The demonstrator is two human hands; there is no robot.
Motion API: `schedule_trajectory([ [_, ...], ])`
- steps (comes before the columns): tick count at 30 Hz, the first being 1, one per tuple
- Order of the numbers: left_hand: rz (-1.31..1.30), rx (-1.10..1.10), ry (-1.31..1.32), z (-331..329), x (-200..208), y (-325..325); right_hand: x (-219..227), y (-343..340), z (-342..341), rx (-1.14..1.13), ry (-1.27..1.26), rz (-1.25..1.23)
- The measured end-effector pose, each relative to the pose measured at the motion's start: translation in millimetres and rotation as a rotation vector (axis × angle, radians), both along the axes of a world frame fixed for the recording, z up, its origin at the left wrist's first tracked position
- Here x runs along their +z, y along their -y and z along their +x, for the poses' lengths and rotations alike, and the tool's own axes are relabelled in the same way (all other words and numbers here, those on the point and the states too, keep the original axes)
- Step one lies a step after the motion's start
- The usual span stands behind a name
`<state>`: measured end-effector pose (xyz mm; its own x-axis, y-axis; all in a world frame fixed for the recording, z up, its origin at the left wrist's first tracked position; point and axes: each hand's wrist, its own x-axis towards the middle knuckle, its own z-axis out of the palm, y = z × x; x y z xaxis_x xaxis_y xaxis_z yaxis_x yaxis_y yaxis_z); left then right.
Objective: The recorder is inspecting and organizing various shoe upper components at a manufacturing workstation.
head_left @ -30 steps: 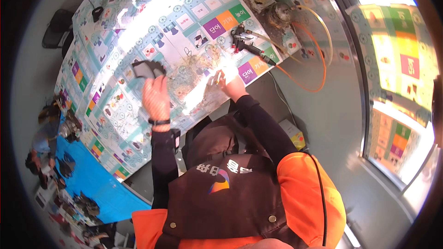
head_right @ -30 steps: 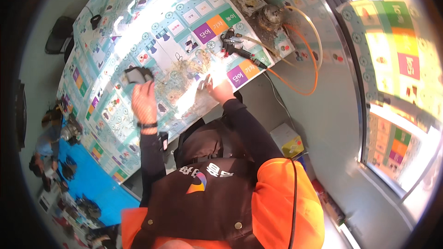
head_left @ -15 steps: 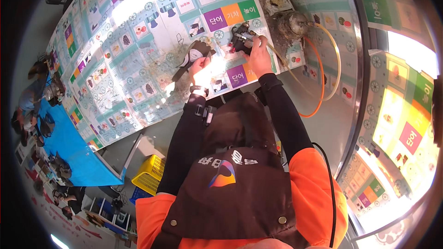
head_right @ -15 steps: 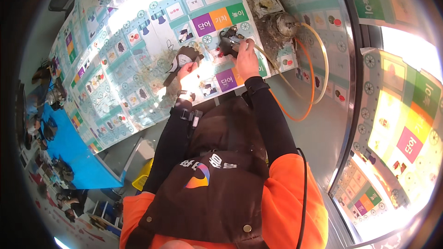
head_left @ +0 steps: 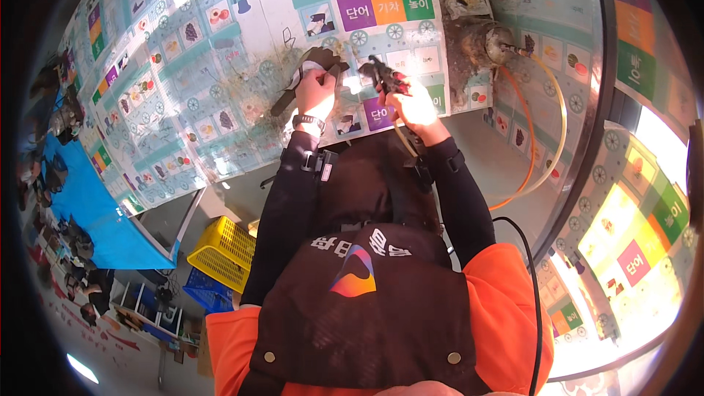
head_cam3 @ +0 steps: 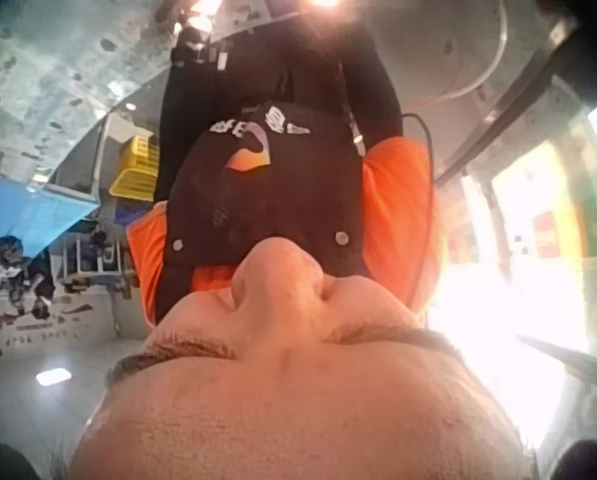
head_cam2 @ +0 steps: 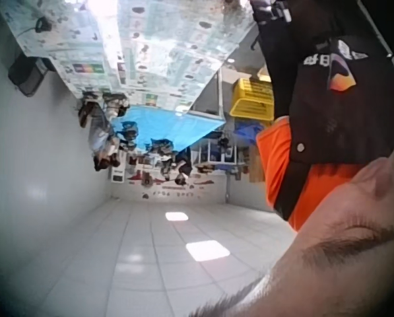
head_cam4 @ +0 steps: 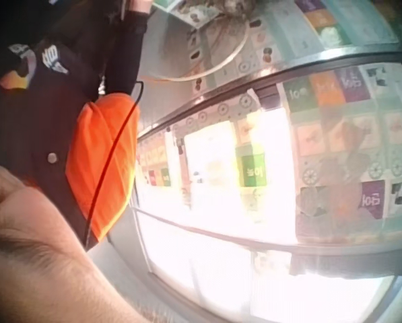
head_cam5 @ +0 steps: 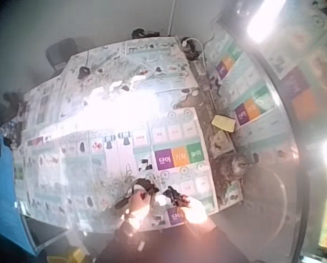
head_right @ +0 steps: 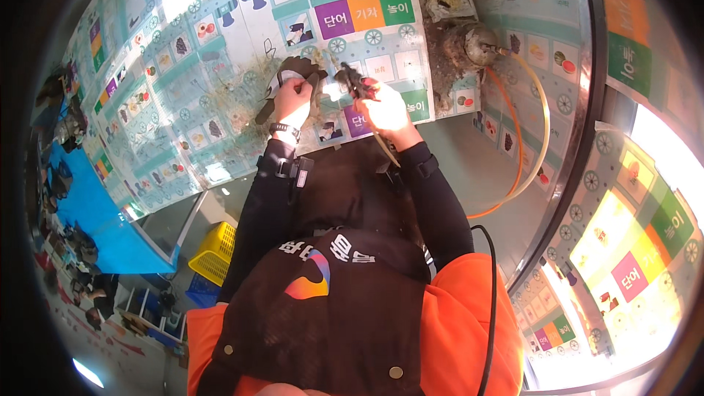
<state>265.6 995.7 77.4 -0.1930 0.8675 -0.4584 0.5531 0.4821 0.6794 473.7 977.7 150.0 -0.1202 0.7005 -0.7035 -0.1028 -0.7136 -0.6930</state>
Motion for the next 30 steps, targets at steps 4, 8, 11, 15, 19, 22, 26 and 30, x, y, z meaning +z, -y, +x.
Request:
schedule_trajectory([
  [4,-0.053,-0.055,0.001,-3,1,-5,15,3,-14,0.152,0.129,0.006],
  [8,-0.052,-0.053,0.031,-7,-3,-3,10,10,-22,0.074,0.118,-0.026],
  [11,-0.091,-0.067,0.067,-7,0,-2,-15,19,-19,0.144,0.261,0.202],
  [15,-0.08,-0.064,0.075,-8,-1,-2,-11,14,-25,0.077,0.192,0.083],
  [19,-0.07,-0.051,0.098,-8,-4,-2,-25,19,-23,0.334,0.357,0.31],
  [22,-0.07,-0.059,0.101,-9,-6,-2,-22,19,-29,0.141,0.273,0.265],
  [26,-0.076,-0.049,0.112,-10,-8,-2,-26,20,-30,0.155,0.271,0.327],
  [30,-0.079,-0.053,0.106,-11,-6,-2,-18,15,-31,0.146,0.282,0.281],
])
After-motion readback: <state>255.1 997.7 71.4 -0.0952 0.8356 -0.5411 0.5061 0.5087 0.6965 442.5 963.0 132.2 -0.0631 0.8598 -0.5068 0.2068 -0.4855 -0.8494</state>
